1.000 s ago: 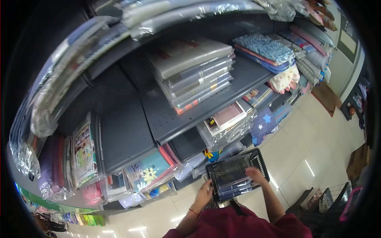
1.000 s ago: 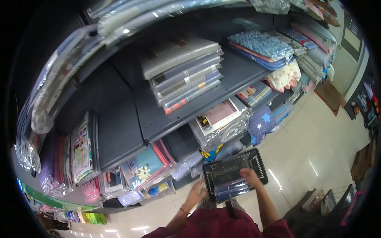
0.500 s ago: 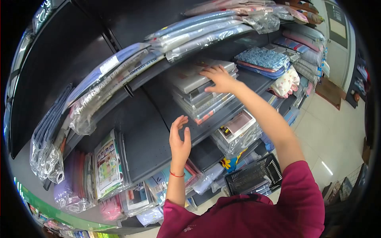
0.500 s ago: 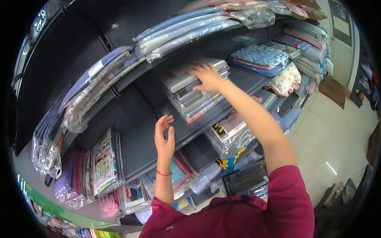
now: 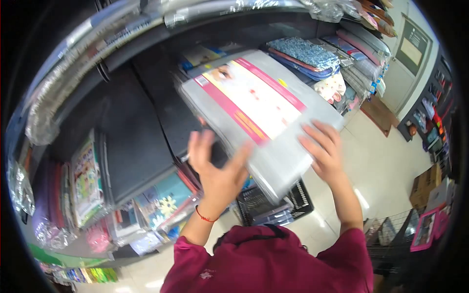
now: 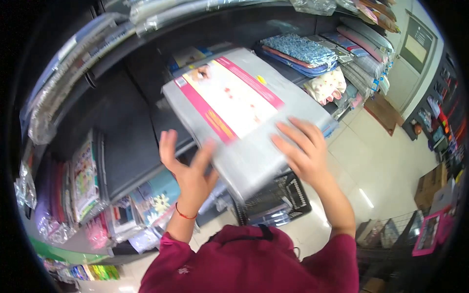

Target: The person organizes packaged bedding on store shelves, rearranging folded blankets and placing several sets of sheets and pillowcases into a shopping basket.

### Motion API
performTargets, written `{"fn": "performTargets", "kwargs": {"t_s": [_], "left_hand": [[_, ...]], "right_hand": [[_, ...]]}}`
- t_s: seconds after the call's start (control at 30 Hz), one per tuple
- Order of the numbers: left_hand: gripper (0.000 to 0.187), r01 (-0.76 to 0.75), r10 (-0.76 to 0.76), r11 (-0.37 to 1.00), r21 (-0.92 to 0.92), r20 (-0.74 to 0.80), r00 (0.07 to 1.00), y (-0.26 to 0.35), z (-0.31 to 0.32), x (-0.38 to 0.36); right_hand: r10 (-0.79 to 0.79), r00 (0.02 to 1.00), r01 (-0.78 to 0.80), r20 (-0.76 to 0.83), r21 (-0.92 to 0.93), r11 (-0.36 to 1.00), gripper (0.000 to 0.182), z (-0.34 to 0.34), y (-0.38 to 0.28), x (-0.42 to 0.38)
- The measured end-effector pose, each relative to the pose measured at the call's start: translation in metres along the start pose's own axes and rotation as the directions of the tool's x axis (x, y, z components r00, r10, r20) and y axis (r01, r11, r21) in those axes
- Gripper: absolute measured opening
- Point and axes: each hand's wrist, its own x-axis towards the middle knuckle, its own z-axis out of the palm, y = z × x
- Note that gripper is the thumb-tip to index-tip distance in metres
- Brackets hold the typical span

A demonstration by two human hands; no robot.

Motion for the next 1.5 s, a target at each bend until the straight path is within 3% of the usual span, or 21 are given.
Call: {"fn": "performTargets", "kwargs": {"t_s": [0.07,0.13,0.17,0.23,0.33,0.43,0.57,0.67,0.7,0.8,0.83,1.03,1.1,1.13,1.2,1.27,1.33,1.37,1.43,1.47,1.5], "left_hand": [[0.039,-0.026,0.054,0.939,-0.344,0.07,0.996,0.033,0.008,-0.009],[0.032,-0.175,0.328,0.819,-0.546,0.195,0.924,0.062,0.002,-0.023],[0.031,-0.064,0.299,0.776,-0.628,0.276,0.913,0.075,0.007,-0.035],[0.031,0.136,0.288,0.656,-0.742,0.412,0.864,0.091,0.024,-0.062],[0.041,0.372,0.245,0.646,-0.667,0.642,0.726,0.103,0.056,-0.145],[0.048,0.655,0.053,0.504,-0.563,0.777,0.627,0.101,0.078,-0.226],[0.052,0.762,-0.186,0.556,-0.331,0.844,0.503,0.093,0.109,-0.332],[0.05,0.837,-0.388,0.544,-0.056,0.868,0.31,0.085,0.128,-0.419],[0.052,0.837,-0.386,0.546,0.035,0.897,0.214,0.082,0.13,-0.446],[0.056,0.8,-0.47,0.572,0.179,0.871,0.141,0.096,0.116,-0.468],[0.06,0.891,-0.476,0.412,0.188,0.879,0.035,0.097,0.114,-0.473],[0.061,0.907,-0.585,0.352,0.232,0.811,0.019,0.113,0.083,-0.501],[0.061,0.905,-0.585,0.307,0.294,0.808,-0.064,0.115,0.074,-0.5],[0.061,0.906,-0.583,0.306,0.291,0.81,-0.063,0.115,0.07,-0.499],[0.061,0.903,-0.579,0.322,0.286,0.814,-0.052,0.104,0.063,-0.474],[0.054,0.925,-0.604,0.332,0.184,0.795,0.058,0.088,0.053,-0.409],[0.047,0.916,-0.615,0.401,-0.015,0.737,0.281,0.062,0.055,-0.357],[0.044,0.899,-0.623,0.426,-0.105,0.686,0.375,0.051,0.054,-0.327],[0.036,0.824,-0.605,0.533,-0.195,0.593,0.531,0.024,0.045,-0.244],[0.034,0.75,-0.586,0.619,-0.232,0.5,0.638,0.012,0.039,-0.206],[0.033,0.663,-0.548,0.704,-0.254,0.399,0.735,-0.001,0.034,-0.171]], "right_hand": [[0.077,0.997,-0.077,-0.01,0.018,0.997,0.025,-0.043,-0.017,-0.05],[0.243,0.969,-0.245,0.039,0.08,0.966,0.01,-0.086,-0.035,-0.103],[0.308,0.951,-0.31,0.042,0.119,0.943,0.016,-0.099,-0.043,-0.134],[0.484,0.843,-0.513,0.233,0.082,0.854,0.02,-0.109,-0.068,-0.167],[0.587,0.644,-0.672,0.491,-0.004,0.74,0.029,-0.086,-0.077,-0.207],[0.541,0.56,-0.698,0.627,0.005,0.717,0.038,-0.04,-0.074,-0.26],[0.456,0.517,-0.699,0.724,0.051,0.713,0.039,0.05,-0.063,-0.32],[0.331,0.468,-0.677,0.819,0.092,0.73,0.039,0.13,-0.064,-0.37],[0.28,0.45,-0.675,0.848,0.117,0.729,0.039,0.154,-0.065,-0.386],[0.15,0.416,-0.64,0.897,0.172,0.749,0.042,0.218,-0.078,-0.429],[0.142,0.398,-0.641,0.906,0.164,0.75,0.042,0.232,-0.086,-0.435],[0.185,0.179,-0.564,0.966,-0.053,0.824,0.042,0.296,-0.133,-0.474],[0.171,0.108,-0.547,0.979,-0.085,0.833,0.043,0.303,-0.143,-0.47],[0.155,0.092,-0.543,0.984,-0.081,0.836,0.043,0.299,-0.147,-0.457],[0.047,-0.001,-0.751,0.999,-0.032,0.659,0.041,0.291,-0.144,-0.439],[-0.066,0.245,-0.757,0.967,0.233,0.611,0.037,0.285,-0.132,-0.443],[-0.105,0.174,-0.895,0.979,0.201,0.398,0.033,0.273,-0.102,-0.411],[-0.067,0.075,-0.884,0.995,0.097,0.457,0.03,0.258,-0.081,-0.366],[0.061,0.358,-0.859,0.932,0.303,0.414,0.026,0.225,-0.031,-0.29],[0.176,0.463,-0.871,0.869,0.409,0.273,0.021,0.23,-0.003,-0.278],[0.315,0.539,-0.814,0.782,0.386,0.434,0.016,0.203,0.018,-0.218]]}}
